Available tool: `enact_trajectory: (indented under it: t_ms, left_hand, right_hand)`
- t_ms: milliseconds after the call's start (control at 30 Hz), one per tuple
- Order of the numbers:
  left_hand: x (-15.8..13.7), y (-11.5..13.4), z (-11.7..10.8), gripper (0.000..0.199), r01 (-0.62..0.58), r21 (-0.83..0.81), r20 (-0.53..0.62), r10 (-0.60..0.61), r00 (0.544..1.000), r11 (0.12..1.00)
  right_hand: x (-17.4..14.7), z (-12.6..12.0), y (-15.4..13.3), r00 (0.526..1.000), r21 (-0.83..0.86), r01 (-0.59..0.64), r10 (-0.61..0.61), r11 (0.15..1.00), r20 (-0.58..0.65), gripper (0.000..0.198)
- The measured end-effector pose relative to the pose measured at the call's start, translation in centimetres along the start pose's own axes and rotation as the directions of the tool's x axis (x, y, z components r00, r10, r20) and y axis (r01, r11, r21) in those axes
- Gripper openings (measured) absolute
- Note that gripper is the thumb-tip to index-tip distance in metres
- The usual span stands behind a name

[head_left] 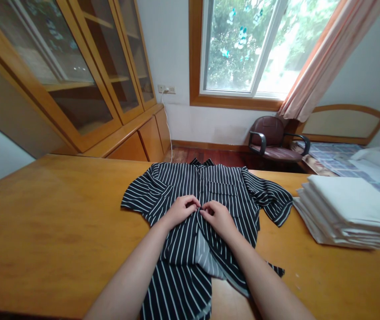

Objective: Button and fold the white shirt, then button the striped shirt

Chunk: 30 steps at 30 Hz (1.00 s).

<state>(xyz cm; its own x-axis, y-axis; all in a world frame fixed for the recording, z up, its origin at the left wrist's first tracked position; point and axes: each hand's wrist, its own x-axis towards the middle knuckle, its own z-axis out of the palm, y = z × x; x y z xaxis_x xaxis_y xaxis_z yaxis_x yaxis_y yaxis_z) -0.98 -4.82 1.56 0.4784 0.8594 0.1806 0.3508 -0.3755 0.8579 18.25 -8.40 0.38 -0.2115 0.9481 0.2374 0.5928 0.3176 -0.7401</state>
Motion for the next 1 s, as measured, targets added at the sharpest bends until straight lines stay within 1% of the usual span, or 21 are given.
enact_trajectory:
  t_ms: [400,667,1000]
  left_hand:
    - [0.04,-0.31,0.06,0.016,-0.013,0.002,0.003,0.013,1.000,1.000]
    - [0.06,-0.19,0.09,0.016,-0.010,0.001,-0.006,0.010,1.000,1.000]
    - [0.16,-0.47,0.14,0.016,0.004,-0.010,0.003,-0.004,1.000,1.000]
  right_hand:
    - [-0.01,-0.25,-0.22,1.000,0.002,-0.003,0.003,1.000,0.007,0.003]
    - [0.01,-0.19,-0.22,1.000,-0.022,0.002,-0.002,1.000,0.002,0.004]
    - [-0.04,-0.27,-0.07,1.000,-0.003,0.002,-0.002,1.000,0.006,0.003]
